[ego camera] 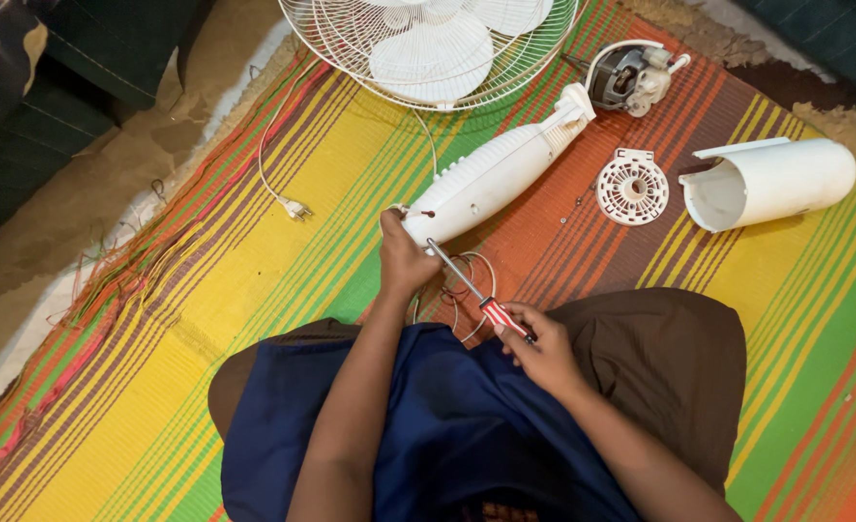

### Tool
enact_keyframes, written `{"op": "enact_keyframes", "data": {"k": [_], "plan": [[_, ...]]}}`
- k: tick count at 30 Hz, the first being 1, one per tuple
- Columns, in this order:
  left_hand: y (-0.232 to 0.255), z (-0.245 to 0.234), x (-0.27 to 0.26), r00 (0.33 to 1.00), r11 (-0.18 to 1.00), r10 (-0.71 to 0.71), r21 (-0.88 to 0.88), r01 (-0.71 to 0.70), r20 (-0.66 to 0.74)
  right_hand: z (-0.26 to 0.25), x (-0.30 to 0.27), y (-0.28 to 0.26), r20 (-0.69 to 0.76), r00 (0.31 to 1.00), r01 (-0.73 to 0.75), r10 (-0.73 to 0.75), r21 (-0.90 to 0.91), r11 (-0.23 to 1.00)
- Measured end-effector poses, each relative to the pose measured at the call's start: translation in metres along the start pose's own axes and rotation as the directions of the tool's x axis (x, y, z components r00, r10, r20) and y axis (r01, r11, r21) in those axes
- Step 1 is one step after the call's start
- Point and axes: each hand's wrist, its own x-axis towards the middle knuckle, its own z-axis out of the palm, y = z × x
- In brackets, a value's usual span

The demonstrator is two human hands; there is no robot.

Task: The person sits on a mat and uses a screwdriver to remove screws from the white plastic base of a disassembled electric fan. They remove several screws and set them aside on the mat.

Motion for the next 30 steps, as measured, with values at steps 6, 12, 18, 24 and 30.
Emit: {"op": "enact_keyframes", "data": {"k": [6, 12, 18, 24, 30], "plan": [[0.001, -0.002, 0.003, 1.0, 1.0, 0.007, -0.008, -0.007, 0.001, -0.006, 0.01, 0.009, 0.158, 0.965, -0.252, 0.208, 0.351, 0.902], [0.012, -0.009, 0.011, 0.998, 0.998, 0.06, -0.021, -0.06, -0.006, -0.01, -0.005, -0.036, -0.05, 0.873, 0.435, -0.485, -0.369, 0.821], [0.014, -0.018, 0.025, 1.0, 0.999, 0.016, -0.029, -0.016, -0.006, -0.012, -0.013, -0.087, -0.022, 0.868, 0.415, -0.496, -0.516, 0.749], [0.002, -0.02, 0.036, 0.997, 0.997, -0.067, -0.023, 0.067, 0.026, -0.019, -0.014, -0.107, 0.041, 0.873, 0.426, -0.485, -0.547, 0.721], [-0.003, -0.02, 0.042, 0.998, 0.999, -0.043, 0.008, 0.042, 0.041, -0.017, -0.006, -0.108, 0.046, 0.864, 0.451, -0.502, -0.517, 0.728]]}}
